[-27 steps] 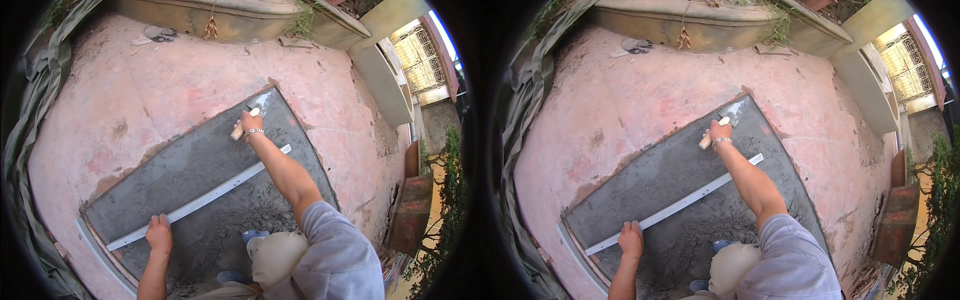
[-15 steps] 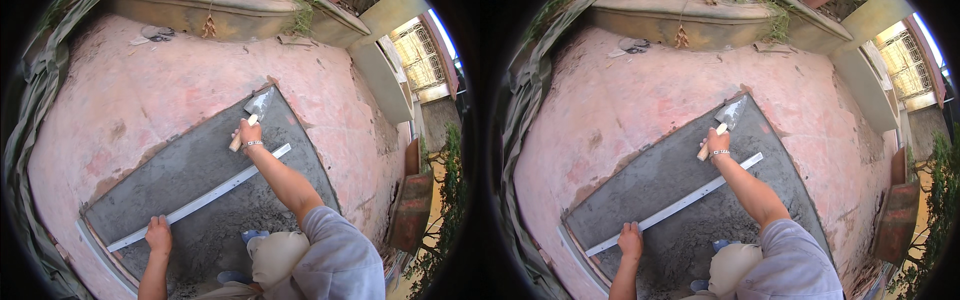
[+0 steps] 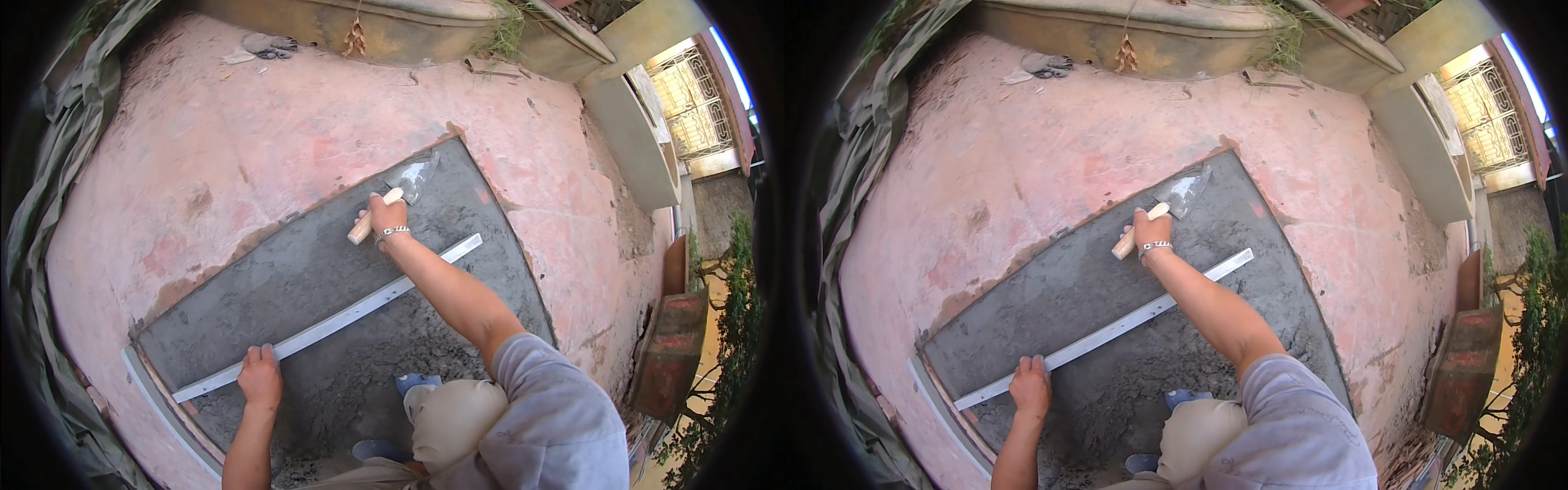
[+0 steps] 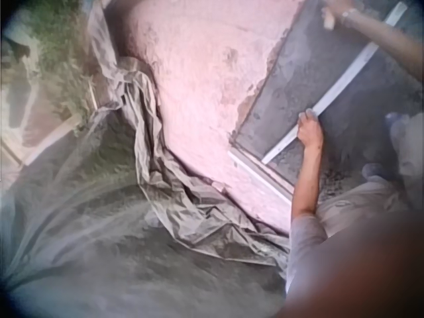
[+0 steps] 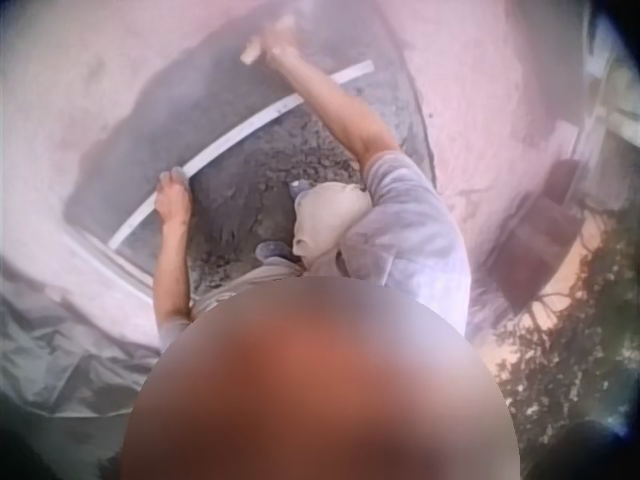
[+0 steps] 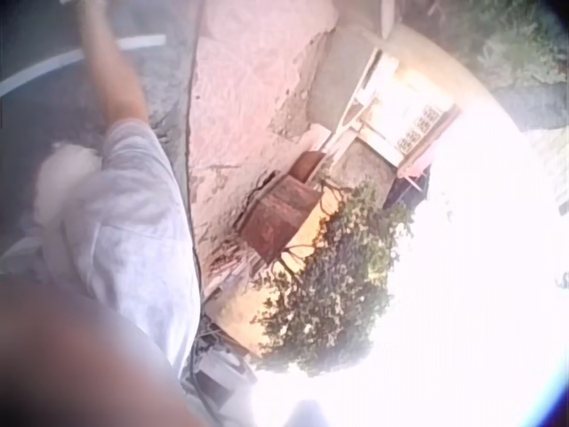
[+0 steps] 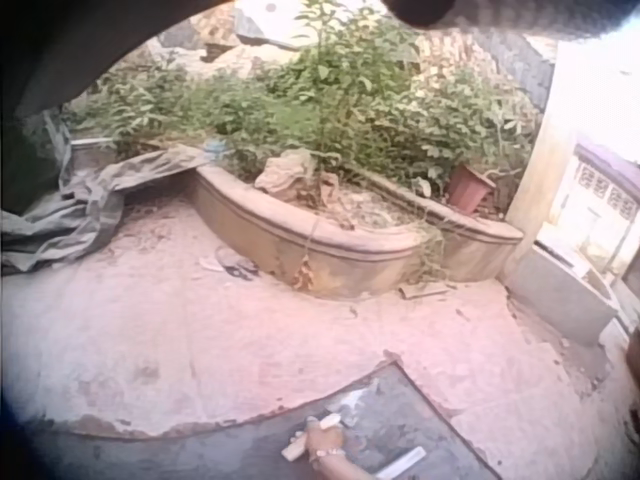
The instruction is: The person uses a trowel to spread wet concrete on a floor and a straight metal bar to level the surface. They repeatedly drag the bar across the concrete to create a flat, even finish.
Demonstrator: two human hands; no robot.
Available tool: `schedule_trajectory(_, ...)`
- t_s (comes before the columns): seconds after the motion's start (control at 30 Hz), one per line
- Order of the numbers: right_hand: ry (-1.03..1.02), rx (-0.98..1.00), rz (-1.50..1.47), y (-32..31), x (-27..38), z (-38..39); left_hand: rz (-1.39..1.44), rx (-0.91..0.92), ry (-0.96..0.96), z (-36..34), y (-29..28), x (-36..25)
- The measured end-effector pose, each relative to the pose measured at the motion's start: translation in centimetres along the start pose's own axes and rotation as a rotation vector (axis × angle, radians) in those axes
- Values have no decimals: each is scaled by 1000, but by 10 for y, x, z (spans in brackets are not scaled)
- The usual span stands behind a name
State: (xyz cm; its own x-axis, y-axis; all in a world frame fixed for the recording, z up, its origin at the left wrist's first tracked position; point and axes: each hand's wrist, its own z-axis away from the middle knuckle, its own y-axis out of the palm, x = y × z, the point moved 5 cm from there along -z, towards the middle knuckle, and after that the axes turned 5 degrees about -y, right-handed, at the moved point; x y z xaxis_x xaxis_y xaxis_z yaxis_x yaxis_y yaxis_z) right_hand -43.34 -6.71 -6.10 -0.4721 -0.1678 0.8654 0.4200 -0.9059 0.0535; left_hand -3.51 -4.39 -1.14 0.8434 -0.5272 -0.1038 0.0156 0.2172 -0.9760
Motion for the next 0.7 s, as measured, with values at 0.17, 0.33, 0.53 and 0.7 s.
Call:
schedule_trajectory(0.17, -10, 50, -75, 0, 1, -7, -5, 25, -26, 1, 7, 4)
schedule_trajectory(0.33, -40, 67, -251, -3, 4, 3, -35, 20, -29, 2, 10, 5)
schedule_trajectory(0.53, -115, 208, -144, -45, 26, 32, -35, 21, -18, 1, 3, 3)
schedule_trajectory(0.7, -392, 218, 585, -209, 27, 113, -28, 16, -15, 1, -2, 3)
